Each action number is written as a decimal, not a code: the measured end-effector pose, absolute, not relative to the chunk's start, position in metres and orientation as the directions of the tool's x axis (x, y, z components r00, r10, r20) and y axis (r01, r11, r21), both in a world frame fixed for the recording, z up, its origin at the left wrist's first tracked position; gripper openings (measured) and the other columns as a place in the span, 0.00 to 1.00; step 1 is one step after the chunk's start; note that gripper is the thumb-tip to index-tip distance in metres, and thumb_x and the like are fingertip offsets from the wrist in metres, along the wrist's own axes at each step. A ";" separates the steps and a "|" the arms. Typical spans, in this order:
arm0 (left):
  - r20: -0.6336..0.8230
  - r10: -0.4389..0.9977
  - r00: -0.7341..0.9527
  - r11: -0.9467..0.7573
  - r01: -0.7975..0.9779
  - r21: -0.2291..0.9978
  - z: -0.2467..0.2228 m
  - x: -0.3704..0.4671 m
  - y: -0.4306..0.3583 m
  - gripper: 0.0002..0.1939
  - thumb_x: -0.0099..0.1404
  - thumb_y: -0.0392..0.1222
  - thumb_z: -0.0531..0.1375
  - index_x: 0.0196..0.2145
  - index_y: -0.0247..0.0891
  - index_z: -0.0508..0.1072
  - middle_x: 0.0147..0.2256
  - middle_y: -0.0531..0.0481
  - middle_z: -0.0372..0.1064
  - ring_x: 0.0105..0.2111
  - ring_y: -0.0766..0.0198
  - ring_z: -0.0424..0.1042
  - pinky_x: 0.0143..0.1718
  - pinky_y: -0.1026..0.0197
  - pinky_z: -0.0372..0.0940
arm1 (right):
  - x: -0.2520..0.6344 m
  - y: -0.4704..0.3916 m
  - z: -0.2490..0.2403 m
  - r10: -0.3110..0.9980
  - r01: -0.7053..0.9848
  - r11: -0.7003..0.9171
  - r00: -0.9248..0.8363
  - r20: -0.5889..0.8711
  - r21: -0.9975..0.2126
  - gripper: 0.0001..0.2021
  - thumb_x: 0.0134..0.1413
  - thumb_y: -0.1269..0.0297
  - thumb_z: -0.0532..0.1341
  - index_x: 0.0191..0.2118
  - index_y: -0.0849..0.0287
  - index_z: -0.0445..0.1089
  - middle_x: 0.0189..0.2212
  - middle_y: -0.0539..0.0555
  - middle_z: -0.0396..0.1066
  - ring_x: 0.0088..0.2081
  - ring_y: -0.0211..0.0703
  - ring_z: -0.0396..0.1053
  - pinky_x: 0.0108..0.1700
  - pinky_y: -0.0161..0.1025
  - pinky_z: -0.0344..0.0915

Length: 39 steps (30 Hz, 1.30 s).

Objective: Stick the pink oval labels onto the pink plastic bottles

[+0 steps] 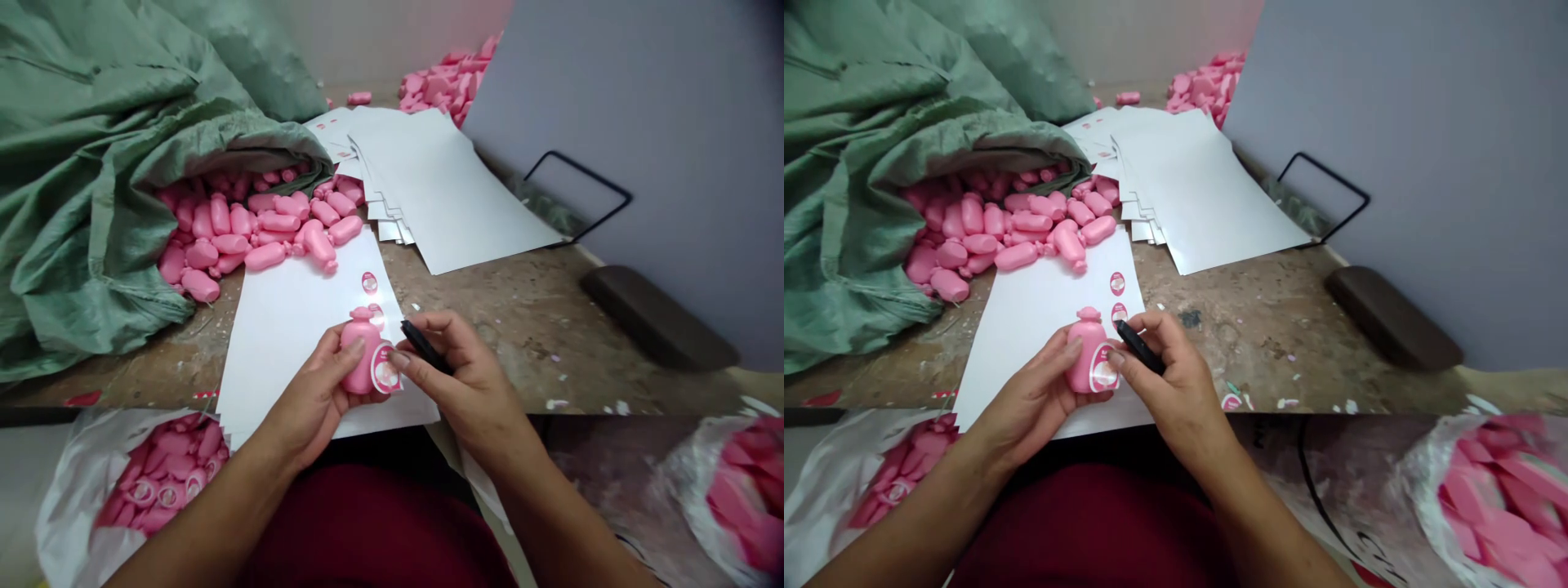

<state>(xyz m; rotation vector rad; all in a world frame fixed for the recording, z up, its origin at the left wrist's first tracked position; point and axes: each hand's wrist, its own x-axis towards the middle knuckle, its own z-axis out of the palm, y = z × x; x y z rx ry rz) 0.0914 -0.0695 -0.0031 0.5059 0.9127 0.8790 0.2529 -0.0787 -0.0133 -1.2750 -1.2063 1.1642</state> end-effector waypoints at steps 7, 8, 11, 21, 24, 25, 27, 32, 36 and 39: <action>-0.476 0.804 0.356 0.595 -0.484 0.642 -0.002 0.088 -0.079 0.20 0.73 0.54 0.50 0.52 0.43 0.72 0.49 0.44 0.72 0.44 0.60 0.73 0.43 0.57 0.73 | 0.243 -0.080 -0.012 1.000 0.098 0.008 0.019 0.009 -0.995 0.10 0.53 0.62 0.65 0.40 0.51 0.65 0.32 0.47 0.74 0.34 0.41 0.73 0.38 0.40 0.68; -0.475 0.802 0.362 0.598 -0.481 0.642 -0.001 0.088 -0.079 0.21 0.73 0.56 0.49 0.52 0.43 0.73 0.49 0.44 0.72 0.45 0.59 0.73 0.44 0.57 0.73 | 0.242 -0.080 -0.013 1.000 0.095 0.010 0.018 0.011 -0.995 0.10 0.53 0.62 0.65 0.40 0.51 0.65 0.33 0.47 0.74 0.34 0.41 0.73 0.38 0.40 0.68; -0.465 0.804 0.370 0.594 -0.463 0.658 -0.001 0.089 -0.077 0.24 0.73 0.58 0.47 0.54 0.42 0.72 0.51 0.42 0.72 0.48 0.57 0.72 0.46 0.57 0.72 | 0.240 -0.078 -0.014 1.000 0.089 0.014 0.023 0.016 -0.996 0.10 0.53 0.62 0.65 0.39 0.51 0.64 0.33 0.46 0.74 0.34 0.40 0.73 0.38 0.39 0.68; -0.472 0.819 0.326 0.572 -0.395 0.719 -0.004 0.091 -0.075 0.25 0.75 0.55 0.45 0.59 0.41 0.67 0.55 0.41 0.68 0.51 0.56 0.69 0.44 0.58 0.71 | 0.239 -0.073 -0.017 0.999 0.050 -0.025 0.038 -0.024 -0.998 0.10 0.53 0.62 0.65 0.39 0.51 0.64 0.30 0.45 0.73 0.31 0.39 0.72 0.33 0.37 0.67; -0.465 0.827 0.316 0.560 -0.388 0.732 -0.007 0.091 -0.076 0.24 0.74 0.55 0.46 0.59 0.41 0.67 0.55 0.41 0.68 0.49 0.57 0.69 0.42 0.58 0.71 | 0.239 -0.072 -0.017 0.999 0.046 -0.028 0.023 -0.027 -0.999 0.10 0.53 0.63 0.65 0.38 0.52 0.63 0.30 0.45 0.72 0.32 0.39 0.72 0.34 0.37 0.67; -0.461 0.831 0.311 0.554 -0.390 0.736 -0.008 0.091 -0.076 0.24 0.74 0.56 0.47 0.58 0.41 0.67 0.54 0.41 0.68 0.49 0.57 0.69 0.42 0.57 0.71 | 0.238 -0.072 -0.017 0.999 0.044 -0.032 0.017 -0.031 -0.999 0.09 0.53 0.63 0.65 0.38 0.52 0.63 0.30 0.45 0.72 0.32 0.39 0.72 0.34 0.36 0.67; -0.448 0.839 0.308 0.541 -0.394 0.743 -0.011 0.090 -0.076 0.24 0.73 0.57 0.49 0.58 0.41 0.67 0.54 0.41 0.67 0.49 0.56 0.68 0.42 0.57 0.71 | 0.238 -0.071 -0.017 0.999 0.036 -0.040 0.006 -0.040 -0.999 0.09 0.54 0.63 0.65 0.38 0.52 0.63 0.31 0.46 0.73 0.33 0.38 0.72 0.34 0.36 0.66; -0.429 0.851 0.301 0.520 -0.372 0.769 -0.013 0.090 -0.077 0.23 0.71 0.58 0.53 0.57 0.44 0.68 0.54 0.43 0.67 0.50 0.57 0.67 0.42 0.59 0.70 | 0.238 -0.071 -0.017 0.999 0.040 -0.054 -0.003 -0.054 -0.998 0.09 0.54 0.63 0.64 0.38 0.52 0.63 0.34 0.47 0.73 0.34 0.39 0.72 0.36 0.37 0.66; -0.437 0.857 0.274 0.511 -0.337 0.791 -0.011 0.092 -0.077 0.19 0.72 0.53 0.55 0.56 0.45 0.68 0.53 0.46 0.68 0.49 0.60 0.68 0.41 0.61 0.69 | 0.238 -0.070 -0.016 1.000 0.076 -0.025 0.017 -0.024 -0.997 0.09 0.54 0.65 0.64 0.39 0.52 0.63 0.36 0.47 0.73 0.37 0.40 0.71 0.40 0.40 0.65; -0.443 0.853 0.275 0.515 -0.315 0.797 -0.012 0.092 -0.077 0.19 0.72 0.50 0.56 0.58 0.46 0.67 0.56 0.46 0.67 0.49 0.61 0.68 0.43 0.61 0.69 | 0.237 -0.070 -0.016 1.000 0.095 -0.018 0.012 -0.017 -0.995 0.09 0.54 0.64 0.64 0.39 0.52 0.63 0.36 0.47 0.73 0.37 0.40 0.71 0.41 0.41 0.64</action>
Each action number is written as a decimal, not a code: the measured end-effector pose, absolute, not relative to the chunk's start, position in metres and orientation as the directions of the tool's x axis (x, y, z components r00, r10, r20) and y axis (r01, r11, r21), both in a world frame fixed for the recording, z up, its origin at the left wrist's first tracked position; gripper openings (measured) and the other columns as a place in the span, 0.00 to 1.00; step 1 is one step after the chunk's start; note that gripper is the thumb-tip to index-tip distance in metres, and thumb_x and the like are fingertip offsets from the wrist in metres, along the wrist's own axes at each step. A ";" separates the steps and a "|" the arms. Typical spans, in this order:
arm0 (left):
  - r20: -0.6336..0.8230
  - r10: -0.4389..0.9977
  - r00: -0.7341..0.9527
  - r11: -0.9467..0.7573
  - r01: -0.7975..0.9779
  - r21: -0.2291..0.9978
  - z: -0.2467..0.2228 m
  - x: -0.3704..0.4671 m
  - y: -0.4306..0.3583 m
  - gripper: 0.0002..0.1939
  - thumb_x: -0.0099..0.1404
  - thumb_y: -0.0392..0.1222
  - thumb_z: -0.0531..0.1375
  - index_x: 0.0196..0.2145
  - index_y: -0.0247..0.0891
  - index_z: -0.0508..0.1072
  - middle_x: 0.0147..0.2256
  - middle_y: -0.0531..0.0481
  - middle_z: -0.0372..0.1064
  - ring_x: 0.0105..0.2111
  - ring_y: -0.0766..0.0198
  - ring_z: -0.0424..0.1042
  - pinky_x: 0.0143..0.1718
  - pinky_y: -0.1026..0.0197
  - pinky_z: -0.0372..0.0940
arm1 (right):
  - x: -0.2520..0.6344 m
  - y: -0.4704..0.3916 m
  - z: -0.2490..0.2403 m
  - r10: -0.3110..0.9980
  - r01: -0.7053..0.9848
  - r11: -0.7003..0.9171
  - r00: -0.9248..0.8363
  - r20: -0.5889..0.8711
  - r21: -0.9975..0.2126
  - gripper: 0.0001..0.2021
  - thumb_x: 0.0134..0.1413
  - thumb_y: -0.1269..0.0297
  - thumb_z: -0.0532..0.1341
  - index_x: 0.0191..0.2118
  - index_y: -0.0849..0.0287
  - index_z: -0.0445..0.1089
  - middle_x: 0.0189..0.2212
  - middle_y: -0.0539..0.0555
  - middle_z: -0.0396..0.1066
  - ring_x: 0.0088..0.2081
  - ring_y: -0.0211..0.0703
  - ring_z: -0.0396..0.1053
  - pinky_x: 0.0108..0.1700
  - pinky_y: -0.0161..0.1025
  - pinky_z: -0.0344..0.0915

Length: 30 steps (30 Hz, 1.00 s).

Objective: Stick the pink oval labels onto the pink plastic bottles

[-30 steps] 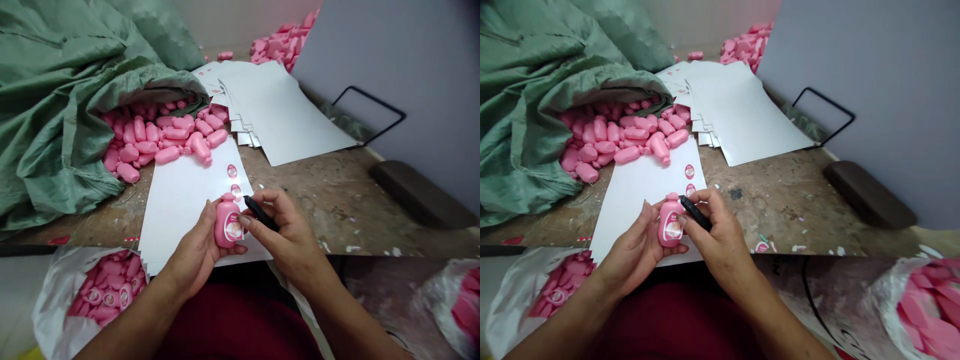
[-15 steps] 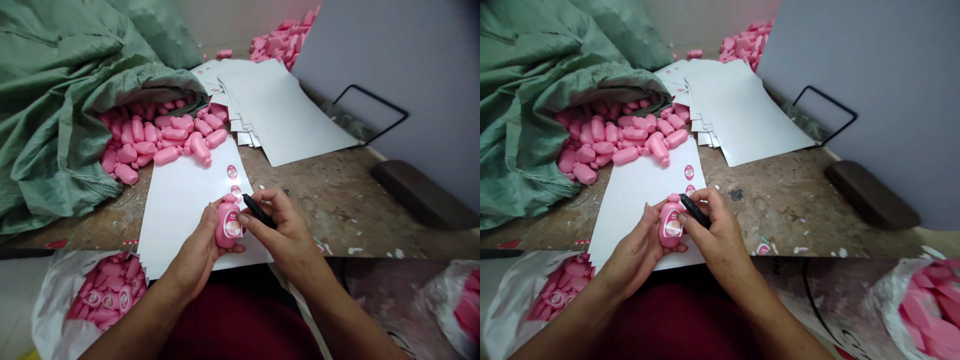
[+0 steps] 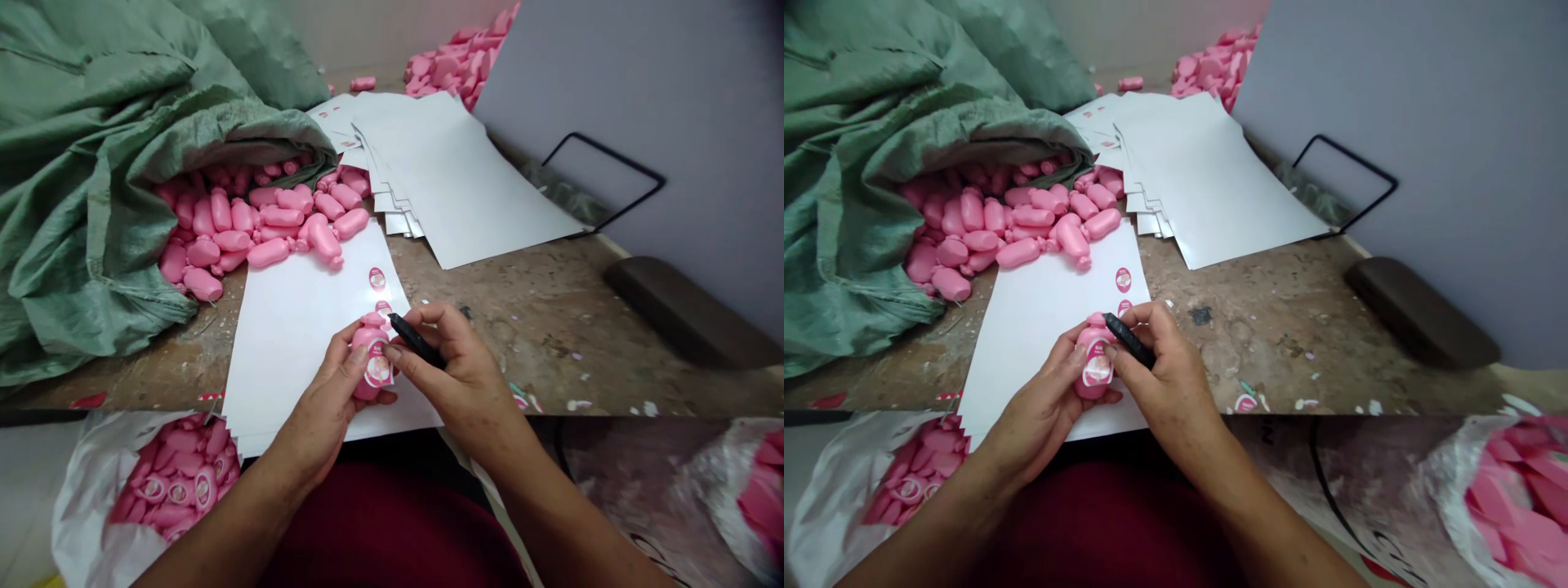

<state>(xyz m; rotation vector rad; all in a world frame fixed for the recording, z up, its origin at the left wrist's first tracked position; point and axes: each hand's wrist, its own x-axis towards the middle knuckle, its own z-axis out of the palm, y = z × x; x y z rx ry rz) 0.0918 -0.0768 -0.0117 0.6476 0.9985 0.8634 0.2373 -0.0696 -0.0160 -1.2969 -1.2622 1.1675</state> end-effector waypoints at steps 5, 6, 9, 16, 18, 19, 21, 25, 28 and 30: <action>-0.422 0.864 0.273 0.491 -0.279 0.825 -0.018 0.090 -0.077 0.22 0.70 0.48 0.59 0.60 0.46 0.65 0.58 0.44 0.66 0.50 0.59 0.70 0.44 0.59 0.70 | 0.237 -0.069 -0.016 1.000 0.129 0.011 0.018 0.014 -0.992 0.09 0.54 0.64 0.64 0.39 0.52 0.63 0.36 0.48 0.72 0.38 0.42 0.70 0.42 0.42 0.63; -0.407 0.870 0.277 0.477 -0.270 0.836 -0.020 0.089 -0.077 0.22 0.69 0.48 0.60 0.59 0.46 0.66 0.59 0.44 0.65 0.51 0.58 0.70 0.45 0.58 0.71 | 0.237 -0.069 -0.017 1.000 0.136 0.014 0.022 0.017 -0.991 0.09 0.54 0.64 0.64 0.39 0.53 0.63 0.36 0.48 0.72 0.38 0.42 0.70 0.42 0.42 0.63; -0.351 0.890 0.290 0.425 -0.250 0.870 -0.023 0.088 -0.077 0.23 0.69 0.46 0.61 0.60 0.48 0.66 0.62 0.46 0.62 0.55 0.56 0.68 0.47 0.57 0.71 | 0.237 -0.068 -0.017 0.999 0.154 0.023 0.028 0.027 -0.988 0.10 0.54 0.64 0.63 0.40 0.53 0.63 0.37 0.49 0.71 0.40 0.43 0.70 0.44 0.43 0.63; -0.291 0.917 0.274 0.358 -0.240 0.902 -0.028 0.088 -0.080 0.26 0.65 0.43 0.65 0.60 0.50 0.66 0.64 0.48 0.61 0.59 0.54 0.66 0.50 0.57 0.71 | 0.235 -0.071 -0.014 0.992 0.335 0.118 0.001 0.126 -0.935 0.06 0.57 0.66 0.62 0.40 0.53 0.64 0.36 0.49 0.73 0.37 0.43 0.71 0.41 0.41 0.63; -0.288 0.918 0.273 0.359 -0.257 0.897 -0.028 0.088 -0.081 0.28 0.63 0.41 0.66 0.59 0.50 0.66 0.63 0.48 0.62 0.59 0.55 0.66 0.51 0.57 0.71 | 0.236 -0.073 -0.014 0.983 0.471 0.167 -0.014 0.182 -0.866 0.05 0.58 0.66 0.61 0.40 0.54 0.66 0.35 0.50 0.75 0.34 0.43 0.71 0.38 0.41 0.62; -0.298 0.913 0.280 0.373 -0.273 0.887 -0.027 0.088 -0.081 0.29 0.63 0.40 0.67 0.59 0.49 0.65 0.62 0.48 0.63 0.58 0.55 0.67 0.51 0.56 0.71 | 0.237 -0.074 -0.014 0.976 0.540 0.194 -0.020 0.218 -0.819 0.04 0.58 0.66 0.61 0.40 0.54 0.67 0.35 0.51 0.75 0.33 0.44 0.70 0.38 0.41 0.61; -0.341 0.892 0.298 0.427 -0.303 0.852 -0.024 0.087 -0.081 0.30 0.62 0.38 0.67 0.59 0.48 0.64 0.59 0.47 0.66 0.55 0.56 0.70 0.50 0.56 0.71 | 0.242 -0.075 -0.014 0.960 0.643 0.224 -0.019 0.278 -0.732 0.03 0.58 0.65 0.61 0.39 0.54 0.69 0.33 0.52 0.75 0.31 0.44 0.68 0.37 0.42 0.58; -0.448 0.838 0.312 0.536 -0.307 0.787 -0.015 0.087 -0.081 0.32 0.59 0.37 0.68 0.59 0.45 0.63 0.51 0.46 0.70 0.47 0.57 0.75 0.46 0.57 0.71 | 0.252 -0.075 -0.011 0.974 0.593 0.126 0.077 0.212 -0.795 0.04 0.58 0.62 0.61 0.34 0.54 0.67 0.27 0.49 0.70 0.27 0.41 0.64 0.32 0.39 0.56; -0.474 0.808 0.350 0.576 -0.305 0.758 -0.010 0.088 -0.081 0.32 0.58 0.34 0.68 0.58 0.46 0.64 0.50 0.48 0.70 0.46 0.59 0.75 0.45 0.58 0.71 | 0.251 -0.074 -0.008 0.997 0.326 0.059 0.029 0.072 -0.944 0.09 0.54 0.60 0.64 0.30 0.54 0.62 0.24 0.45 0.63 0.27 0.38 0.62 0.30 0.37 0.58; -0.471 0.797 0.379 0.588 -0.305 0.749 -0.007 0.088 -0.082 0.31 0.58 0.32 0.67 0.57 0.47 0.65 0.52 0.49 0.69 0.47 0.61 0.74 0.44 0.59 0.71 | 0.246 -0.072 -0.010 0.999 0.200 0.010 -0.041 0.002 -0.980 0.12 0.49 0.61 0.67 0.30 0.53 0.61 0.24 0.44 0.62 0.27 0.38 0.62 0.30 0.36 0.59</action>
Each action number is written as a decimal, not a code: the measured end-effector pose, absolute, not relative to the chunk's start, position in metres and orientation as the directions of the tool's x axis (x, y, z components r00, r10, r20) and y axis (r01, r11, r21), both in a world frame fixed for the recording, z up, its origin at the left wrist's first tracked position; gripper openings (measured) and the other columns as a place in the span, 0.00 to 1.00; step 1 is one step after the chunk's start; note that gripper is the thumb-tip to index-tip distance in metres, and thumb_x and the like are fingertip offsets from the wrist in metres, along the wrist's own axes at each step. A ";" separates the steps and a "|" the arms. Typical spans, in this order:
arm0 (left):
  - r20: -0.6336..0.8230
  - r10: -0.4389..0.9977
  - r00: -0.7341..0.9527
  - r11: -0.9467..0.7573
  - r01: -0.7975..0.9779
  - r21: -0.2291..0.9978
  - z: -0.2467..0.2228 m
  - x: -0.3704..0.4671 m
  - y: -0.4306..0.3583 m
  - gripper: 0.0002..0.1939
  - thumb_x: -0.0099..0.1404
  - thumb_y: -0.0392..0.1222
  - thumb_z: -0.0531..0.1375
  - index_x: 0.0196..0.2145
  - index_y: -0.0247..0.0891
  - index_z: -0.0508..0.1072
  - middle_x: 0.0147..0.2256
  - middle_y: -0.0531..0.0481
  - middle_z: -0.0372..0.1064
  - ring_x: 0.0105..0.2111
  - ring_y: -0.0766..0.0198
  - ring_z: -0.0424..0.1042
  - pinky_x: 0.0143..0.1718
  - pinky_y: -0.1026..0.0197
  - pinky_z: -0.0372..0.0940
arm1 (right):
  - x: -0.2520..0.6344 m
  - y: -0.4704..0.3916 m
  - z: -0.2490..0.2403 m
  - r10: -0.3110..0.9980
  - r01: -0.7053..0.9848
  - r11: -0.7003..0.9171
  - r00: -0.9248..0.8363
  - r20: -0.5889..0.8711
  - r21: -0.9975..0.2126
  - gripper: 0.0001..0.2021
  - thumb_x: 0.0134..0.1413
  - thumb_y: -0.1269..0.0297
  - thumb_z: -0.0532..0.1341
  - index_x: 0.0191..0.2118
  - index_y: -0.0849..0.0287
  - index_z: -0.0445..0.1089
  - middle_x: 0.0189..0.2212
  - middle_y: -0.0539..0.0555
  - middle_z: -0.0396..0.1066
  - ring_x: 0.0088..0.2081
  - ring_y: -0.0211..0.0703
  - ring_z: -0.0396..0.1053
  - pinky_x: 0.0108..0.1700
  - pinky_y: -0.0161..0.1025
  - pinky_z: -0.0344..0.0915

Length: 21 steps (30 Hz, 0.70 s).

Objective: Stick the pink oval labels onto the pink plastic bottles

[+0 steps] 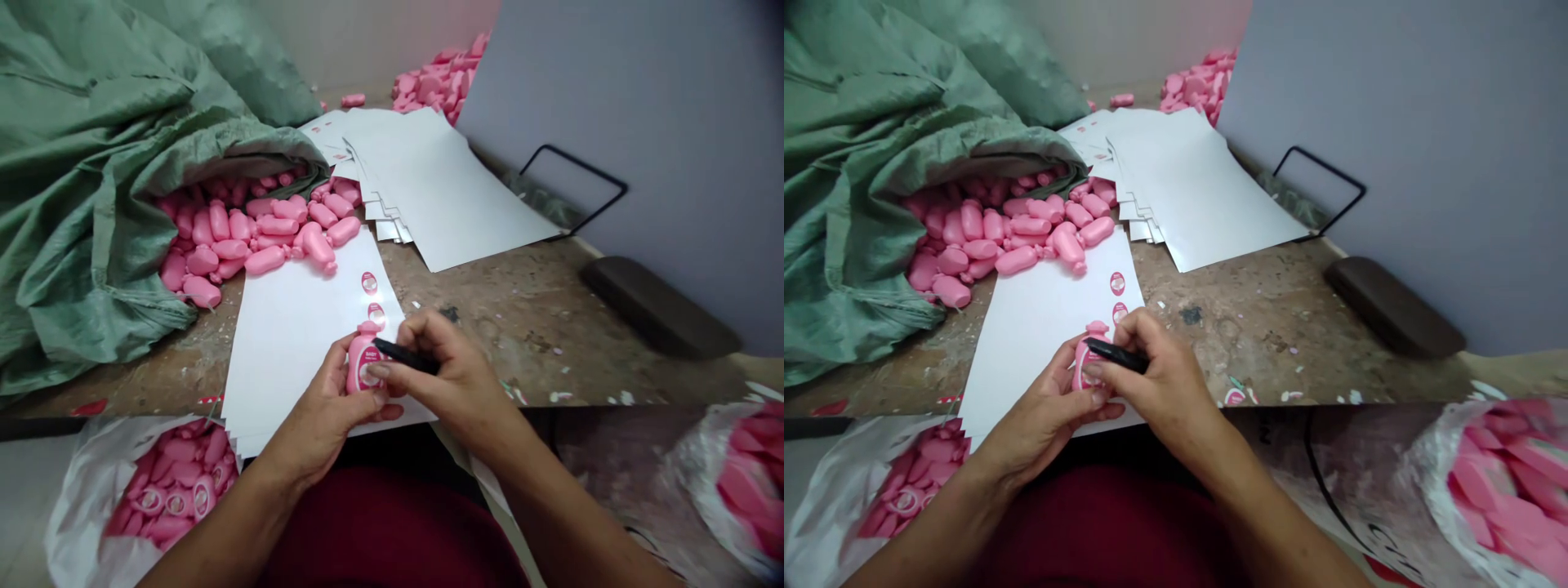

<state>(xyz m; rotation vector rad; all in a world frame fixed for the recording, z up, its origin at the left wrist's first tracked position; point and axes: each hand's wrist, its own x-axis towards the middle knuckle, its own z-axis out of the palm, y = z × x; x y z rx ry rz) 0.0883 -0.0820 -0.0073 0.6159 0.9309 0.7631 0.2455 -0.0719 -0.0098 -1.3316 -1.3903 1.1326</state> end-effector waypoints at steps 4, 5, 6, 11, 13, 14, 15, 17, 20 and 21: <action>-0.497 0.761 0.418 0.630 -0.294 0.719 -0.004 0.086 -0.083 0.31 0.56 0.31 0.68 0.55 0.45 0.65 0.48 0.48 0.71 0.44 0.61 0.75 0.41 0.61 0.71 | 0.240 -0.064 -0.017 0.997 0.088 -0.038 -0.068 -0.044 -0.995 0.11 0.48 0.59 0.68 0.34 0.54 0.65 0.25 0.45 0.65 0.28 0.38 0.64 0.32 0.37 0.61; -0.509 0.746 0.429 0.648 -0.292 0.703 -0.004 0.084 -0.082 0.33 0.55 0.30 0.69 0.56 0.45 0.65 0.46 0.48 0.71 0.44 0.61 0.76 0.40 0.61 0.71 | 0.241 -0.062 -0.018 0.998 0.070 -0.023 -0.048 -0.026 -0.997 0.10 0.49 0.58 0.67 0.33 0.54 0.66 0.26 0.45 0.66 0.29 0.38 0.64 0.33 0.37 0.61; -0.521 0.731 0.441 0.666 -0.295 0.685 -0.004 0.082 -0.082 0.34 0.54 0.30 0.69 0.56 0.45 0.65 0.45 0.48 0.72 0.44 0.60 0.76 0.41 0.61 0.71 | 0.242 -0.061 -0.020 1.000 0.061 -0.004 -0.025 -0.006 -0.998 0.10 0.50 0.58 0.67 0.31 0.55 0.66 0.26 0.46 0.66 0.30 0.38 0.64 0.35 0.38 0.62; -0.521 0.726 0.449 0.684 -0.396 0.612 -0.009 0.073 -0.080 0.28 0.60 0.41 0.69 0.55 0.41 0.66 0.48 0.42 0.73 0.45 0.56 0.77 0.46 0.55 0.71 | 0.252 -0.061 -0.027 0.998 0.096 0.035 0.053 0.040 -0.995 0.10 0.50 0.56 0.67 0.31 0.55 0.69 0.29 0.48 0.70 0.33 0.41 0.67 0.39 0.40 0.63; -0.523 0.737 0.428 0.676 -0.448 0.585 -0.011 0.071 -0.081 0.23 0.66 0.51 0.63 0.55 0.39 0.65 0.47 0.39 0.74 0.43 0.55 0.78 0.45 0.54 0.72 | 0.259 -0.065 -0.033 0.993 0.207 0.040 0.103 0.062 -0.977 0.10 0.52 0.54 0.64 0.33 0.55 0.70 0.31 0.50 0.72 0.35 0.43 0.68 0.39 0.41 0.63; -0.529 0.738 0.419 0.675 -0.466 0.572 -0.011 0.069 -0.082 0.22 0.69 0.54 0.59 0.54 0.38 0.66 0.47 0.38 0.74 0.42 0.55 0.79 0.44 0.54 0.72 | 0.263 -0.067 -0.036 0.987 0.292 0.040 0.137 0.083 -0.956 0.11 0.54 0.53 0.63 0.35 0.55 0.71 0.31 0.50 0.72 0.35 0.45 0.68 0.39 0.42 0.62; -0.535 0.739 0.409 0.673 -0.476 0.566 -0.011 0.067 -0.084 0.22 0.71 0.55 0.55 0.53 0.36 0.67 0.46 0.38 0.75 0.42 0.55 0.79 0.43 0.54 0.73 | 0.268 -0.069 -0.041 0.979 0.389 0.041 0.166 0.114 -0.920 0.11 0.56 0.52 0.61 0.36 0.55 0.71 0.31 0.51 0.73 0.35 0.46 0.68 0.39 0.43 0.62; -0.539 0.749 0.385 0.661 -0.479 0.577 -0.010 0.058 -0.089 0.24 0.73 0.57 0.50 0.50 0.33 0.69 0.46 0.36 0.75 0.40 0.55 0.79 0.41 0.55 0.73 | 0.278 -0.073 -0.052 0.962 0.597 0.049 0.188 0.198 -0.801 0.13 0.57 0.53 0.57 0.38 0.55 0.72 0.32 0.54 0.74 0.35 0.50 0.69 0.39 0.45 0.62; -0.535 0.789 0.302 0.612 -0.466 0.639 -0.007 0.029 -0.103 0.24 0.73 0.56 0.49 0.49 0.33 0.71 0.46 0.36 0.76 0.39 0.57 0.79 0.38 0.57 0.73 | 0.288 -0.076 -0.068 0.950 0.799 0.135 0.064 0.306 -0.586 0.13 0.58 0.54 0.55 0.38 0.56 0.73 0.35 0.60 0.76 0.38 0.56 0.69 0.40 0.49 0.62; -0.529 0.810 0.254 0.582 -0.457 0.672 -0.006 0.014 -0.111 0.23 0.73 0.56 0.50 0.50 0.34 0.71 0.46 0.37 0.76 0.38 0.58 0.79 0.38 0.58 0.73 | 0.289 -0.077 -0.072 0.948 0.828 0.172 0.009 0.319 -0.534 0.13 0.58 0.55 0.55 0.38 0.56 0.74 0.36 0.62 0.77 0.39 0.58 0.70 0.41 0.50 0.62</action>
